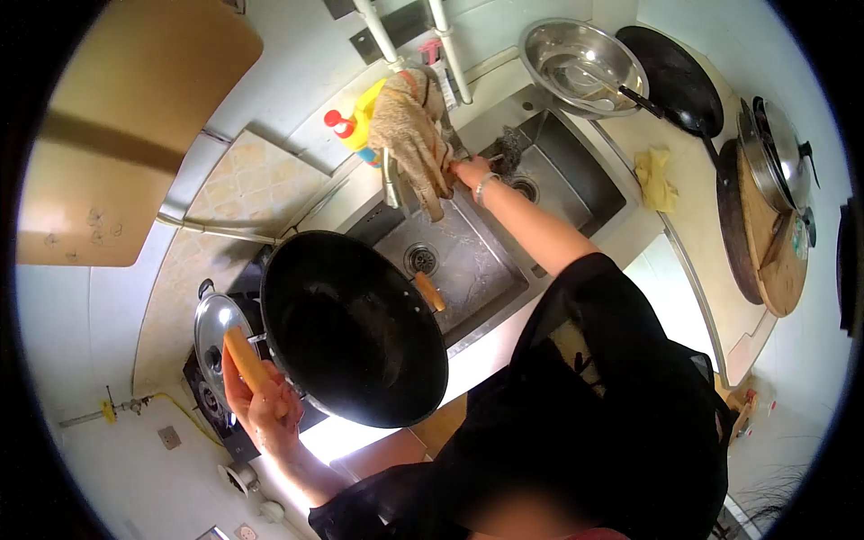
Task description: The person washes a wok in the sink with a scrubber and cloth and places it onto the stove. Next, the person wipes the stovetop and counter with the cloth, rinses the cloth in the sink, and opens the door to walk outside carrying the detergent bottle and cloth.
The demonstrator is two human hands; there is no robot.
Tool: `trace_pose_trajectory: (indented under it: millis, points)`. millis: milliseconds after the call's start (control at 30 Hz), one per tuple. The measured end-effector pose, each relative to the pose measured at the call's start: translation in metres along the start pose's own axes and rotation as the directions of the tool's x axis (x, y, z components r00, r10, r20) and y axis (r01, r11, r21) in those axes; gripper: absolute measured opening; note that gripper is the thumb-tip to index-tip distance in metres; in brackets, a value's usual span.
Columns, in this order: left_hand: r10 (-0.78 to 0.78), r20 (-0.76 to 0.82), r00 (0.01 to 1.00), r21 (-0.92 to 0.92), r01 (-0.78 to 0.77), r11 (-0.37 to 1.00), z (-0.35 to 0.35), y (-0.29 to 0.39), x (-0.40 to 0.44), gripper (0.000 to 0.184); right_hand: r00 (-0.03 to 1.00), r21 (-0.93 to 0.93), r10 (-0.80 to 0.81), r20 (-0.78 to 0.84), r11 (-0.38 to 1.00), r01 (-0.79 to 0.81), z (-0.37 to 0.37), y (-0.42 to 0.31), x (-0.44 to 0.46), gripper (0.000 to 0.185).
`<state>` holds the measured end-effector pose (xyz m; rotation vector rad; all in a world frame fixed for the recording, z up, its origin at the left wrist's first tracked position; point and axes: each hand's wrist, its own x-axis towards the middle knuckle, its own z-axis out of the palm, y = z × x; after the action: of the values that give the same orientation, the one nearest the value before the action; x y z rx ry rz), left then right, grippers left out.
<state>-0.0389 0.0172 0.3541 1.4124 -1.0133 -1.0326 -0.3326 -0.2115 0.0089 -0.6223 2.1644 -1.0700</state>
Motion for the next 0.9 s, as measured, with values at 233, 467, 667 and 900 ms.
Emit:
trace_pose_trajectory:
  millis: [233, 467, 667, 900]
  points:
    - [0.027, -0.011, 1.0, 0.026, -0.026, 0.999, -0.006, 0.018, -0.013, 0.065, 0.873, 0.068, -0.048, 0.485, 0.998, 0.017, -0.053, -0.029, -0.003, 0.04]
    - [0.052, -0.007, 0.999, 0.073, -0.051, 0.996, -0.01, 0.017, -0.015, 0.062, 0.81, -0.197, -0.271, 0.52, 0.885, 0.422, -0.066, 0.034, -0.06, 0.071]
    - [0.052, 0.033, 0.998, 0.124, -0.055, 0.991, 0.005, 0.028, -0.027, 0.067, 0.118, -0.377, 0.412, 0.904, 0.895, -0.237, -0.054, 0.059, -0.191, 0.079]
    - [0.023, 0.283, 0.959, 0.278, -0.104, 0.955, 0.029, 0.049, -0.084, 0.075, 0.118, -0.205, 0.269, 0.956, 0.9, -0.385, 0.002, 0.055, -0.234, 0.081]
